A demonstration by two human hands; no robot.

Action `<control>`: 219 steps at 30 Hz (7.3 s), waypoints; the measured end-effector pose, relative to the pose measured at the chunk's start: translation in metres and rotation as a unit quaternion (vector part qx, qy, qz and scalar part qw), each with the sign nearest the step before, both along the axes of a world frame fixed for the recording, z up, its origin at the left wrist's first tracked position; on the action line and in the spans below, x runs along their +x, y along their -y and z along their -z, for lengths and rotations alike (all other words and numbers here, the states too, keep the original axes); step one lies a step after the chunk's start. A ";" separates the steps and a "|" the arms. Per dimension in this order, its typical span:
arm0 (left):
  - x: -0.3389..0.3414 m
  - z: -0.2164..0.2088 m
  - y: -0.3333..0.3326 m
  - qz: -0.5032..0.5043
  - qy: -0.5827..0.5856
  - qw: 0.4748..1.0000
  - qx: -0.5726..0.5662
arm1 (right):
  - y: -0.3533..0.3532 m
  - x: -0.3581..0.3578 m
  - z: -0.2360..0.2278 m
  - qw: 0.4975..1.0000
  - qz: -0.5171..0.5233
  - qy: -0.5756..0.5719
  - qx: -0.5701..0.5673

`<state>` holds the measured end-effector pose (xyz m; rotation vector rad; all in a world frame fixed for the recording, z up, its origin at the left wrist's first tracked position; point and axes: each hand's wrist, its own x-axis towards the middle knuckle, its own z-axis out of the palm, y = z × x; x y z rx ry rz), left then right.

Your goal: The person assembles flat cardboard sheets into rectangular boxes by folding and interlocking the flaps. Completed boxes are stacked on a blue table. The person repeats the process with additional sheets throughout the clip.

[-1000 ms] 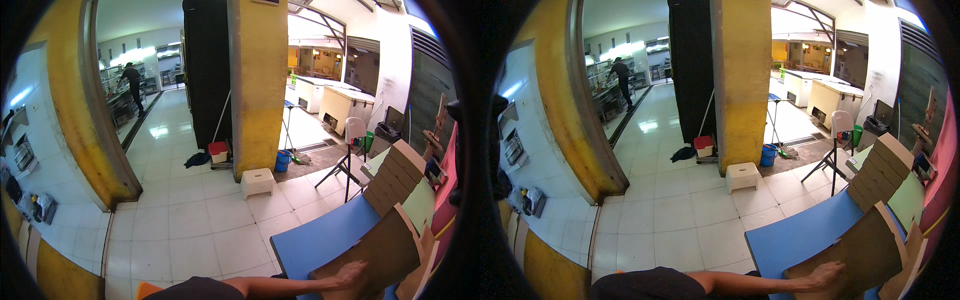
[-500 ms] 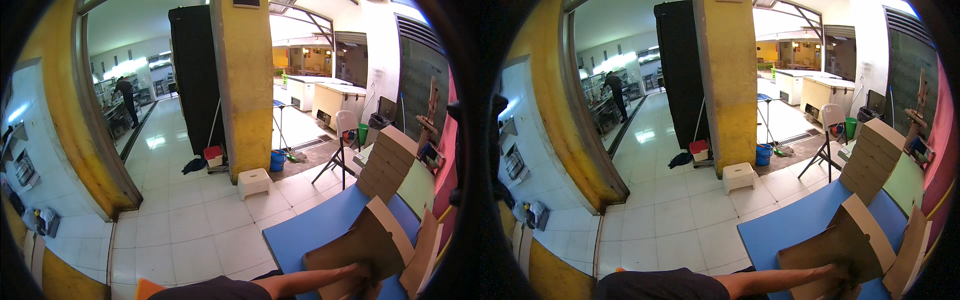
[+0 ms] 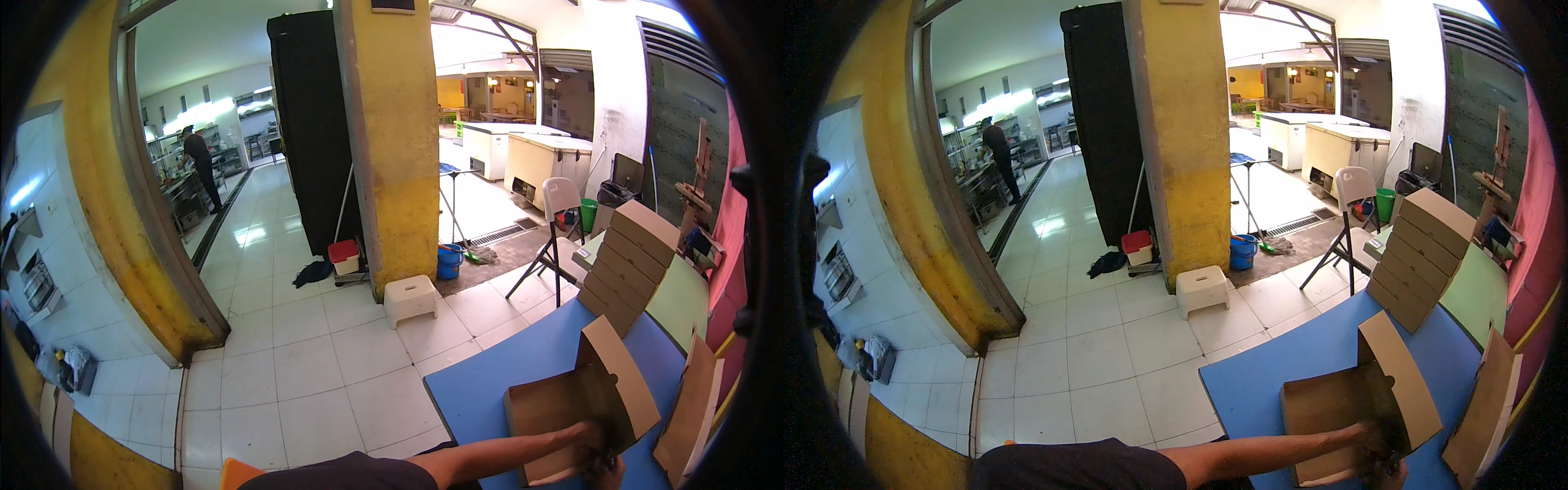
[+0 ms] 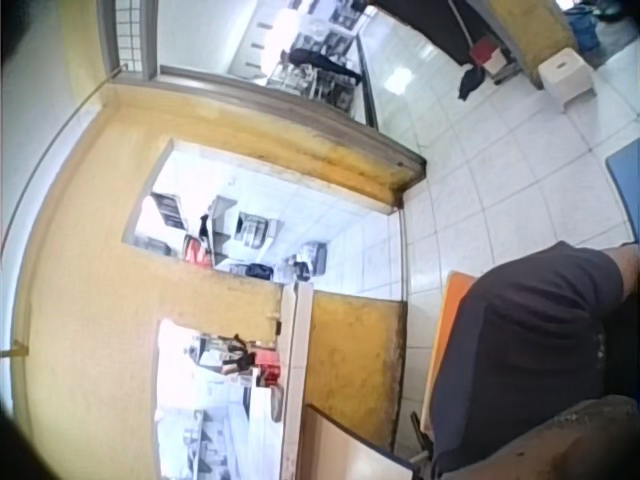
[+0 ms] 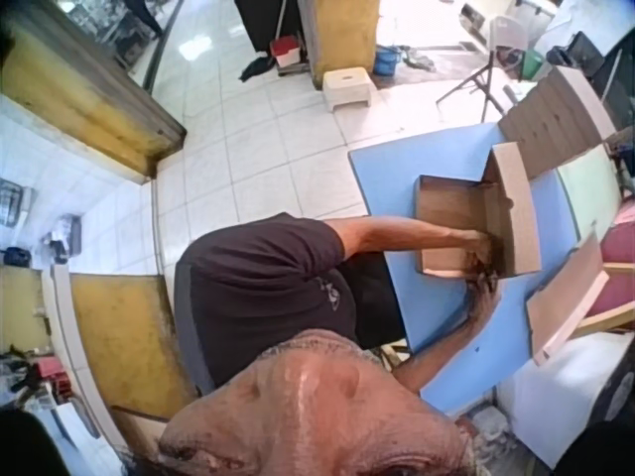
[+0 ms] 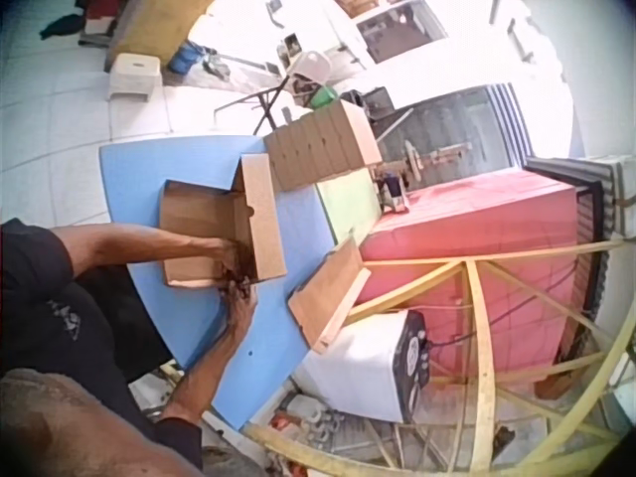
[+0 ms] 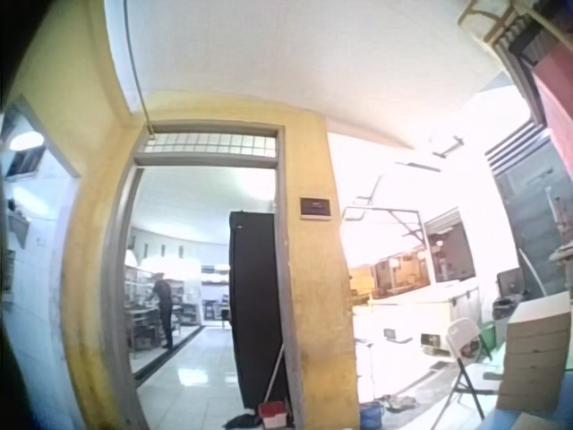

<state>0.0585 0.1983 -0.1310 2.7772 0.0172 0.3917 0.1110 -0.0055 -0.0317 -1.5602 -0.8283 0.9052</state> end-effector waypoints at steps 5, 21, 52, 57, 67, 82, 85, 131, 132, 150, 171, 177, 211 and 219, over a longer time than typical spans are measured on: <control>0.001 -0.001 -0.004 0.000 0.007 1.000 0.009 | -0.006 0.005 0.013 0.998 0.068 -0.011 0.004; 0.002 0.002 0.001 0.011 0.012 0.999 0.034 | -0.023 0.046 0.089 0.986 0.128 0.056 0.085; -0.037 -0.031 0.020 -0.076 -0.018 0.981 -0.176 | -0.020 -0.014 0.003 0.976 0.153 -0.143 0.063; -0.042 -0.034 0.020 -0.099 0.073 0.960 -0.251 | -0.023 -0.016 0.005 0.978 0.153 -0.130 0.057; -0.051 -0.044 0.024 -0.053 0.033 0.919 -0.389 | -0.017 -0.019 -0.012 0.980 0.171 -0.099 0.036; -0.058 -0.055 0.029 -0.112 -0.081 0.951 -0.276 | -0.013 -0.009 -0.011 0.981 0.135 -0.127 0.052; -0.051 -0.056 0.030 -0.151 -0.102 0.936 -0.303 | -0.018 -0.010 -0.006 0.983 0.126 -0.121 0.048; -0.221 -0.091 -0.003 -0.245 0.113 0.866 -0.420 | -0.123 -0.111 -0.017 0.989 -0.122 0.076 -0.036; -0.223 -0.089 -0.002 -0.248 0.106 0.865 -0.423 | -0.125 -0.112 -0.017 0.992 -0.116 0.018 -0.054; -0.228 -0.077 0.001 -0.300 0.164 0.666 -0.664 | -0.127 -0.113 -0.014 0.982 -0.152 0.117 0.001; -0.224 -0.087 0.007 -0.332 0.170 0.598 -0.710 | -0.119 -0.106 0.017 0.989 -0.127 0.046 0.054; -0.224 -0.084 0.009 -0.310 0.185 0.563 -0.744 | -0.123 -0.116 0.020 0.977 -0.059 0.204 0.032; -0.242 -0.111 0.003 -0.360 0.157 0.847 -0.358 | -0.124 -0.146 -0.007 0.995 -0.043 -0.089 0.029; -0.234 -0.154 0.046 -0.398 -0.001 0.898 -0.188 | -0.132 -0.148 0.003 0.986 -0.011 0.167 0.010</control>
